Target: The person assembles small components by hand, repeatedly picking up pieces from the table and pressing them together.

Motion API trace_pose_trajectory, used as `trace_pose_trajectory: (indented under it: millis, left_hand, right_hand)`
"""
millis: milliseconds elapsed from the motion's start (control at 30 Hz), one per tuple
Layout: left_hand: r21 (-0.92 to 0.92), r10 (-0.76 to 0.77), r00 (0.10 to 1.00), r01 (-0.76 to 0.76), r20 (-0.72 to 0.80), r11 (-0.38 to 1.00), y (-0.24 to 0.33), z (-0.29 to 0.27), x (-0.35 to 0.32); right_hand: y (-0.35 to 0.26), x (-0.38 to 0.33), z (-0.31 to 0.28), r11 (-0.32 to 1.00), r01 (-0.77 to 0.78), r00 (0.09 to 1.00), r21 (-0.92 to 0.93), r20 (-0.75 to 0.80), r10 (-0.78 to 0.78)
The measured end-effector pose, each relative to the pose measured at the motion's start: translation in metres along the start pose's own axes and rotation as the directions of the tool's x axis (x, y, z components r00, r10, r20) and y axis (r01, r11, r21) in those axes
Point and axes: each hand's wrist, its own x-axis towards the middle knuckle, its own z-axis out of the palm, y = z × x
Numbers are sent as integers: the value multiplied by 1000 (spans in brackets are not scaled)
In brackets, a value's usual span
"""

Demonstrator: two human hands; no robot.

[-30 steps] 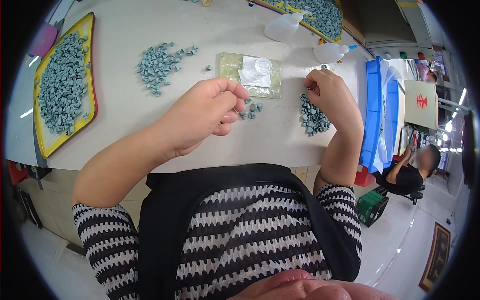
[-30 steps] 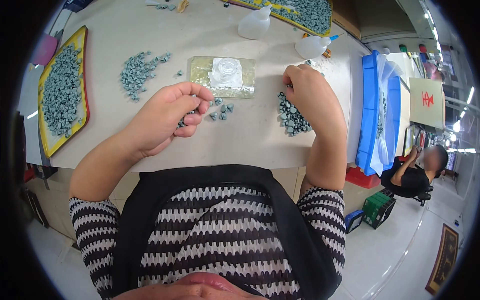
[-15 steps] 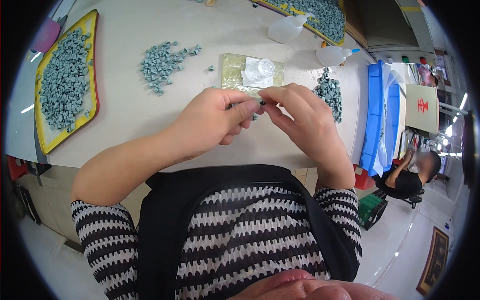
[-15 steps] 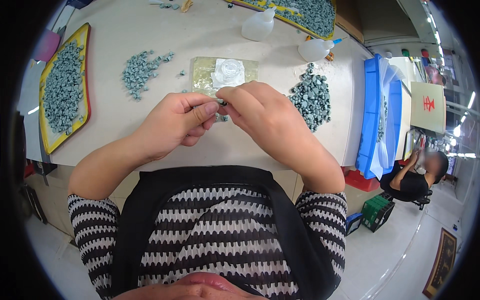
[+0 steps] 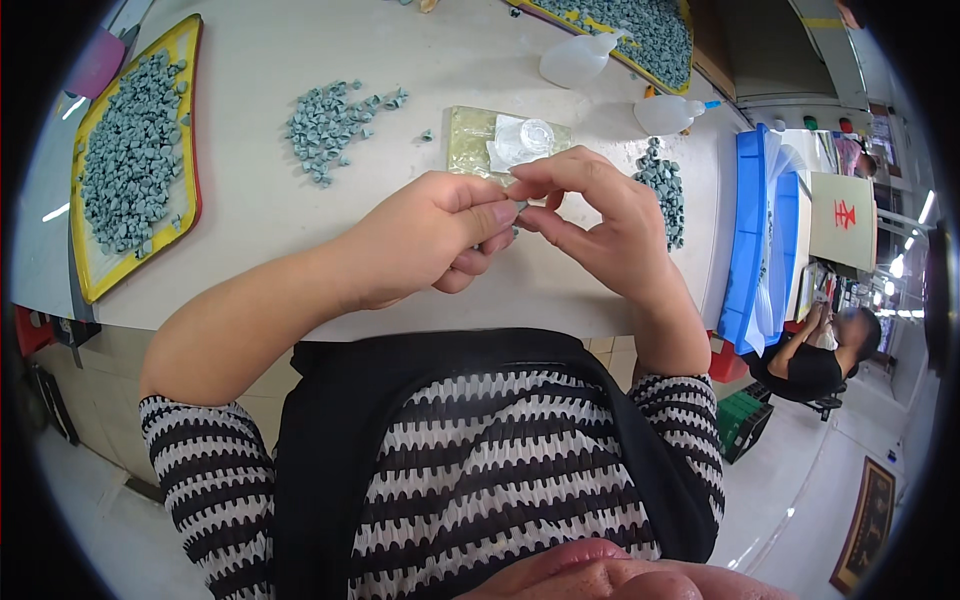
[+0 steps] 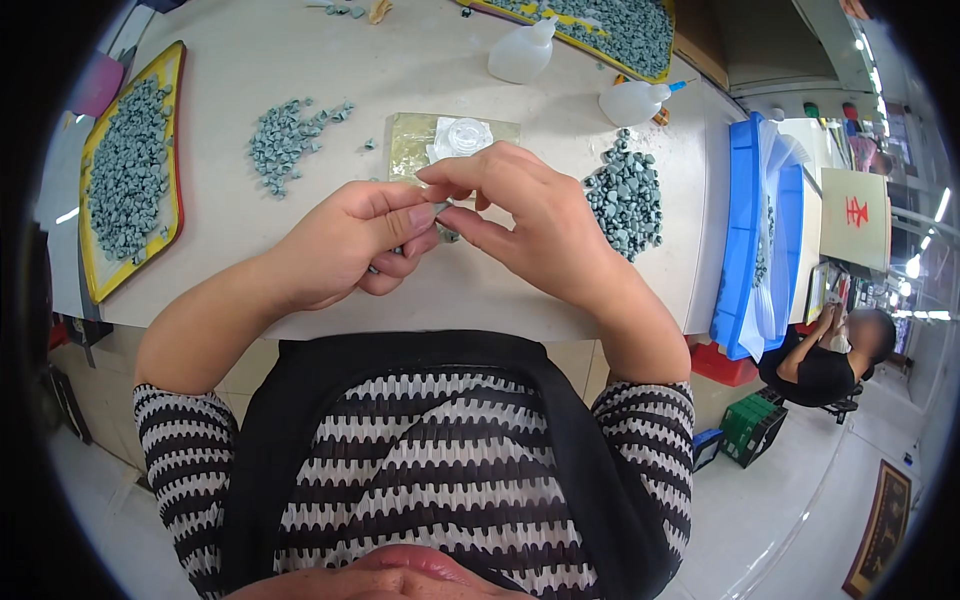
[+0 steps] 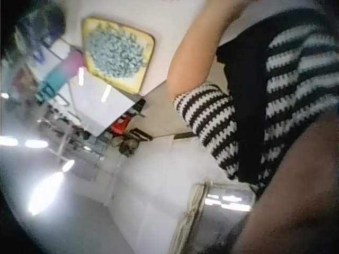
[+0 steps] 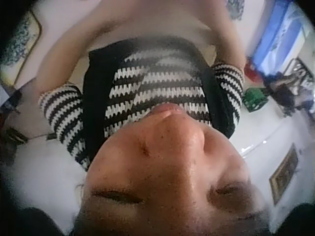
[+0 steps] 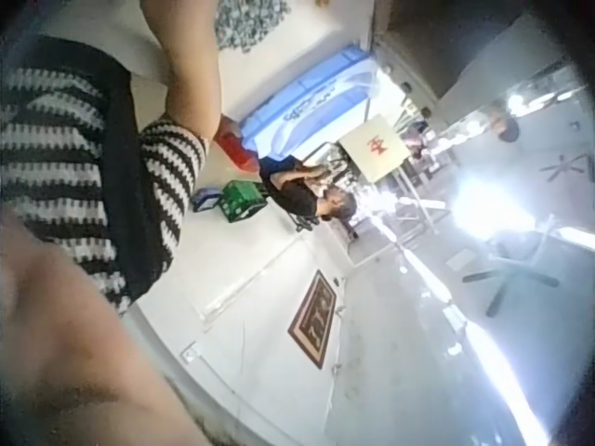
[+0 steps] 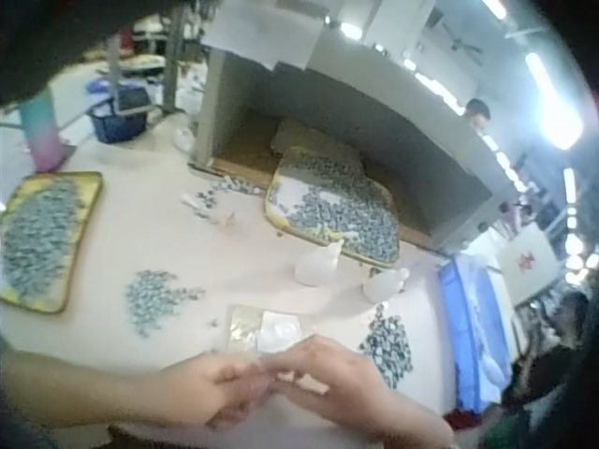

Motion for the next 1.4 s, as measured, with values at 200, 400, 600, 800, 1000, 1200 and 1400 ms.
trace_pose_trajectory:
  millis: [200,400,600,800,1000,1200,1400]
  left_hand:
    - [61,-10,996,15,-85,998,-2,3,0]
    - [-13,32,996,-33,-81,999,-5,2,-1]
    - [-77,16,999,-20,-51,997,1,1,-3]
    - [-123,31,999,-36,-39,992,3,7,-7]
    - [-172,22,998,-11,62,985,4,-1,-6]
    - [-188,-72,991,92,111,978,6,1,-8]
    - [-142,-31,998,38,54,989,0,0,-3]
  right_hand:
    - [1,-2,7,995,24,1000,-98,-18,-26]
    - [-4,-1,10,981,76,996,-180,-24,-81]
    - [3,-4,-2,986,-127,992,112,25,125]
    - [0,-3,0,979,-115,993,166,6,115]
    - [2,2,0,992,-61,998,108,-14,62]
    - [10,3,-1,976,218,975,22,-39,-217]
    - [17,6,-5,898,370,922,-238,-28,-387]
